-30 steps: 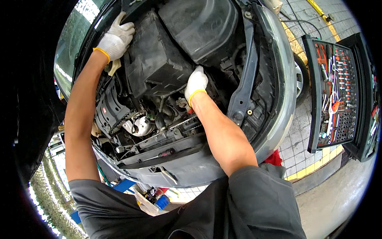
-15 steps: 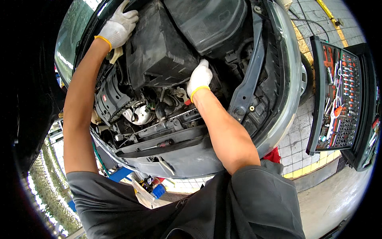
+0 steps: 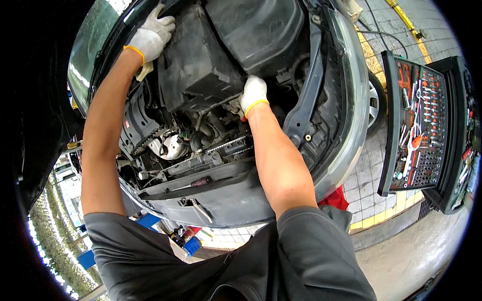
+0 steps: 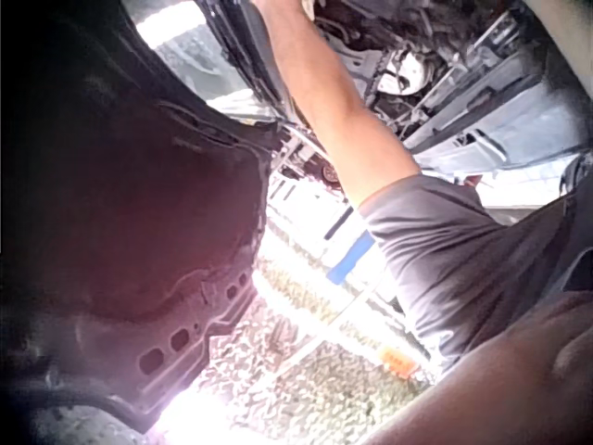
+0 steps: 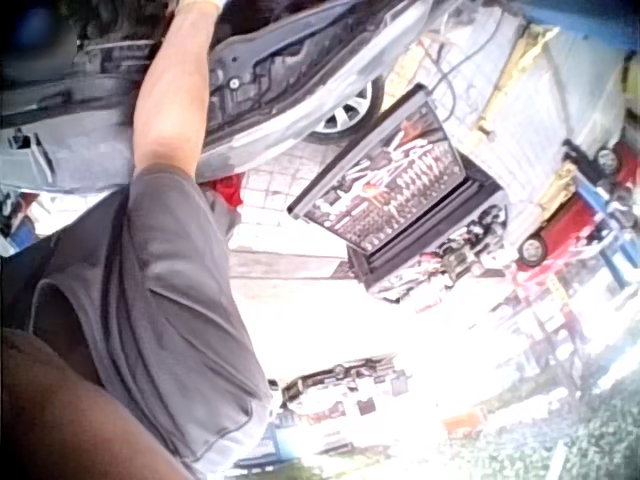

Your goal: The person removes a plastic engine cover from a car's engine bay. They unclip fasteners, lift the cover, and set it aside, revealing the engine components underneath.

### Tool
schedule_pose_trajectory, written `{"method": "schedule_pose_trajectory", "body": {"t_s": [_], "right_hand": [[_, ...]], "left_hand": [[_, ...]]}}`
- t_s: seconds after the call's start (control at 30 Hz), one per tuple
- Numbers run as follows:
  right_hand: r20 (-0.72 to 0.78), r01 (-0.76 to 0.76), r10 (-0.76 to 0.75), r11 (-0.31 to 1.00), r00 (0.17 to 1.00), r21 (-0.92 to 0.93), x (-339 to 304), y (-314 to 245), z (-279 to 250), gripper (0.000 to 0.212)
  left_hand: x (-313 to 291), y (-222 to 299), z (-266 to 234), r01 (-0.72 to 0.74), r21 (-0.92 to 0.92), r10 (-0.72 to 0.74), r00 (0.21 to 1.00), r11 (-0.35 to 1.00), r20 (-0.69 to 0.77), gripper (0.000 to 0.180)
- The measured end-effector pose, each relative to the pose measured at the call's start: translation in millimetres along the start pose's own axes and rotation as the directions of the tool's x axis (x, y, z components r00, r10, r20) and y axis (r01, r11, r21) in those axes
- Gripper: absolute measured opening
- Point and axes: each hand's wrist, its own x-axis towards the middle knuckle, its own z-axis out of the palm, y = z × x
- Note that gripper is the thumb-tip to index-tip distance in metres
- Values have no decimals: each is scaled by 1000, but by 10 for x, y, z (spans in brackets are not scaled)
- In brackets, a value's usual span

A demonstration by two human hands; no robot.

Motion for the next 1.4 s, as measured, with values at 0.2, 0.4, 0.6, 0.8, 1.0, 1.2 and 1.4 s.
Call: {"method": "schedule_pose_trajectory", "body": {"t_s": [0.2, 0.4, 0.6, 0.8, 1.0, 1.2, 1.4], "right_hand": [[-86, -36, 76, 922, 993, 387, 97, 86, 182, 24], [53, 74, -90, 964, 995, 255, 219, 137, 46, 39], [-87, -23, 60, 925, 994, 379, -283, 86, 44, 49], [33, -156, 157, 887, 987, 434, -381, 147, -138, 56], [-17, -93, 109, 911, 994, 401, -798, 2, -55, 57], [-80, -109, 129, 971, 988, 213, -1030, -131, -201, 55], [-17, -82, 96, 919, 995, 386, -1169, -195, -217, 42]], "left_hand": [[-10, -86, 235, -22, -30, 18, 990, 999, -140, 22], [51, -168, 202, -89, -132, 77, 993, 987, -89, 28], [-134, -148, 149, -208, -201, 123, 921, 957, -369, 11], [-65, -44, 216, -6, -108, -4, 996, 994, -86, 28], [-50, -93, 428, -9, -182, -29, 979, 983, -203, 27], [8, 7, 642, 30, -356, -182, 898, 934, -402, 22], [-22, -118, 398, -26, -212, -21, 976, 977, -215, 25]]}}
